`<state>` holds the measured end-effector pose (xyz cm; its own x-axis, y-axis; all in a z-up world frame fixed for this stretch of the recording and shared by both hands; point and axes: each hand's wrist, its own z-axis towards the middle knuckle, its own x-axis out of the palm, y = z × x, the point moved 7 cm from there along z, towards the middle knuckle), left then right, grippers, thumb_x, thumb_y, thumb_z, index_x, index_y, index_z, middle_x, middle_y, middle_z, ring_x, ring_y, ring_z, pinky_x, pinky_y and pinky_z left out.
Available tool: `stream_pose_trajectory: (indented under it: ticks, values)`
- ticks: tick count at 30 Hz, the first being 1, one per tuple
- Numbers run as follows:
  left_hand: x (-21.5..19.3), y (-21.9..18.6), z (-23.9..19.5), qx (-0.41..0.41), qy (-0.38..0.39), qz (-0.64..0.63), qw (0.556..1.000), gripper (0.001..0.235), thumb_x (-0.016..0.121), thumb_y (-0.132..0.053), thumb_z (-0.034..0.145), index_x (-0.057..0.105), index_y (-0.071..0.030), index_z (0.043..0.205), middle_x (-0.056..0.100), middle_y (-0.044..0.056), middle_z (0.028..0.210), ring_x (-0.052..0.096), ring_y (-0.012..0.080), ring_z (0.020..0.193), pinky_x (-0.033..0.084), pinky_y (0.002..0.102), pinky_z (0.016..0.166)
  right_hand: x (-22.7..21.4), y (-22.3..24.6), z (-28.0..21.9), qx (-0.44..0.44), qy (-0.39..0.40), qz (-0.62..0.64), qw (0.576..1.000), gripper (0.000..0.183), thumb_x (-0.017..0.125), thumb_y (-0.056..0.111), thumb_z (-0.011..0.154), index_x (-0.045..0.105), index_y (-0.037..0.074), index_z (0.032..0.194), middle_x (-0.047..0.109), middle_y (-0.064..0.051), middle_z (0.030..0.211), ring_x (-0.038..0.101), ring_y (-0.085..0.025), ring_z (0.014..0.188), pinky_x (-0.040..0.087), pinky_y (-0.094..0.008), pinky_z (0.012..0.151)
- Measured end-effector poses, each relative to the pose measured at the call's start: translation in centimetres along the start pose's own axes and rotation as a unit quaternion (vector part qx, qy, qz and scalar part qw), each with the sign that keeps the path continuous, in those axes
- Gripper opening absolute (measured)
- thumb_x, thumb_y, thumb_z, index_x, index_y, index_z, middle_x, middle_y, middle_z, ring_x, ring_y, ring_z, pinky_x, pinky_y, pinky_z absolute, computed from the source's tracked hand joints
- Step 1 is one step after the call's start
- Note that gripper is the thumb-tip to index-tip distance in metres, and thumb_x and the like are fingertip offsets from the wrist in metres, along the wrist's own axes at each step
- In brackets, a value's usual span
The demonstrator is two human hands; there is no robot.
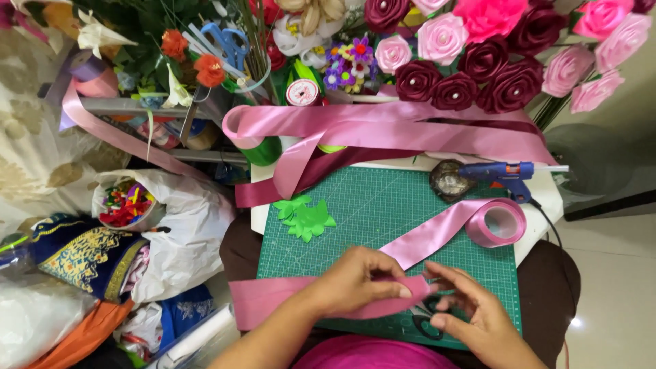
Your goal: The person repeatedly cuts a pink satin ribbon into short segments using scissors on a green cutting mat. The person folds and aligns the ribbon before each cut, then sets the cut pieces aside on the mat.
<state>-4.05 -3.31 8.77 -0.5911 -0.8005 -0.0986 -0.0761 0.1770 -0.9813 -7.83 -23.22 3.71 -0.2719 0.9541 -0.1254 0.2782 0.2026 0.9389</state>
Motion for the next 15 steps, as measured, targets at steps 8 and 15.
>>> stream_pose_trajectory:
  ticks: [8,15]
  values:
    - [1.0,1.3,0.4,0.001,0.051,0.027,0.998,0.018,0.078,-0.03,0.09,0.069,-0.015,0.094,0.052,-0.009,0.073,0.041,0.0057,0.068,0.032,0.025,0.061,0.0,2.4,1.7,-0.067,-0.004,-0.011,0.998,0.014,0.09,0.005,0.075,0.081,0.003,0.065,0.071,-0.002,0.06,0.056,-0.009,0.057,0.043,-0.026,0.052]
    - [-7.2,4.9,-2.9,-0.046,0.202,0.072,0.976,0.037,0.085,-0.038,0.081,0.056,-0.019,0.069,0.043,-0.013,0.066,0.038,0.0039,0.061,0.027,0.025,0.053,-11.2,5.2,4.3,-0.005,-0.141,-0.021,0.99,0.011,0.084,-0.007,0.075,0.084,-0.005,0.086,0.083,-0.016,0.082,0.069,-0.021,0.076,0.056,-0.034,0.073]
